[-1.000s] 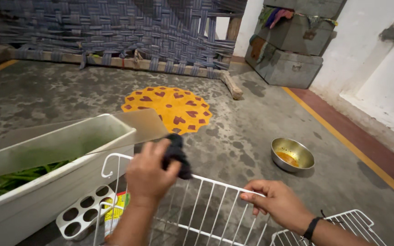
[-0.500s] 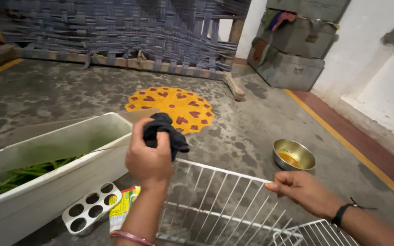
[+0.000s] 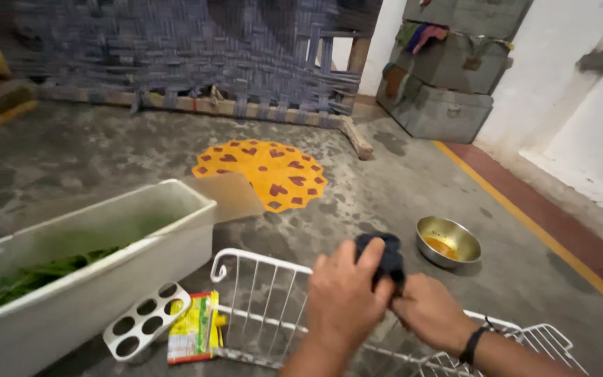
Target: The person wipes a white metal dish rack with a dark cloth, cleaning the frame and grid sections. The person then places the cleaned rack onto a red metal stand.
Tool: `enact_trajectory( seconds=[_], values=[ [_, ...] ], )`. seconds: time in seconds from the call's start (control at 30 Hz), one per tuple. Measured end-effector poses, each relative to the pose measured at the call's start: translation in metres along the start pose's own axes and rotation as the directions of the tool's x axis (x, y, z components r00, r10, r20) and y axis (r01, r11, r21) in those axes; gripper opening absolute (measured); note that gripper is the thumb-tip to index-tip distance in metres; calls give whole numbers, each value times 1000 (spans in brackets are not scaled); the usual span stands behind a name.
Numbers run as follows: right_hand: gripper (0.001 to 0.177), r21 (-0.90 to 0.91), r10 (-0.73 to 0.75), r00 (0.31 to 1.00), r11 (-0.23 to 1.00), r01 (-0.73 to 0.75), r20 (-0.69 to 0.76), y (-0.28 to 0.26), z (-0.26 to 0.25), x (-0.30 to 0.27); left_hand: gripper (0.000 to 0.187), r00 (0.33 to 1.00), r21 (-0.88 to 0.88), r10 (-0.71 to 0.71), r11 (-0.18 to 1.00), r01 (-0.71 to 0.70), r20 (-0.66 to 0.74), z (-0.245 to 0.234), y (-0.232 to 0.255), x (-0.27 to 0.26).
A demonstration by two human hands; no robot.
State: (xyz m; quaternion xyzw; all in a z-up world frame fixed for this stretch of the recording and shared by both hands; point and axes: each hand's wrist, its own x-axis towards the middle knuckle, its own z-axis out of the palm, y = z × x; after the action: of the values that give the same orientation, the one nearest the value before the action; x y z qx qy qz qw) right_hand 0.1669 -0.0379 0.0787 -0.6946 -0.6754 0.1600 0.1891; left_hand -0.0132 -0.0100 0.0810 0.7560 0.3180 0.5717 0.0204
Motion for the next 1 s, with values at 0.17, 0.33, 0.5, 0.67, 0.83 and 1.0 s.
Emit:
enact_trajectory(
  seconds=[0.17,0.33,0.5,0.67,0.83,1.0],
  values=[
    [46,108,124,987,985,-136,106,-14,-12,5,49,988,244,88,968,-54,-130,-11,-80,-10],
    [45,47,181,979,981,-186,89,-39,-11,10,49,959,424,-158,871,249,-237,-60,-116,-2],
    [52,-67,150,984,987,-144,92,-44,-3,15,46,918,324,-382,860,395,-105,-59,-93,-6],
    [46,-8,80,992,997,-79,93,-45,-4,20,42,995,45,41,998,-37,-86,-27,-61,-32],
    [44,-46,67,990,997,-61,126,-43,-4,26,35,999,113,41,993,-39,-22,-46,-106,-28],
    [46,-134,94,994,987,-85,61,-42,-1,28,45,869,194,-396,866,461,-296,-51,-137,-43]
  ],
)
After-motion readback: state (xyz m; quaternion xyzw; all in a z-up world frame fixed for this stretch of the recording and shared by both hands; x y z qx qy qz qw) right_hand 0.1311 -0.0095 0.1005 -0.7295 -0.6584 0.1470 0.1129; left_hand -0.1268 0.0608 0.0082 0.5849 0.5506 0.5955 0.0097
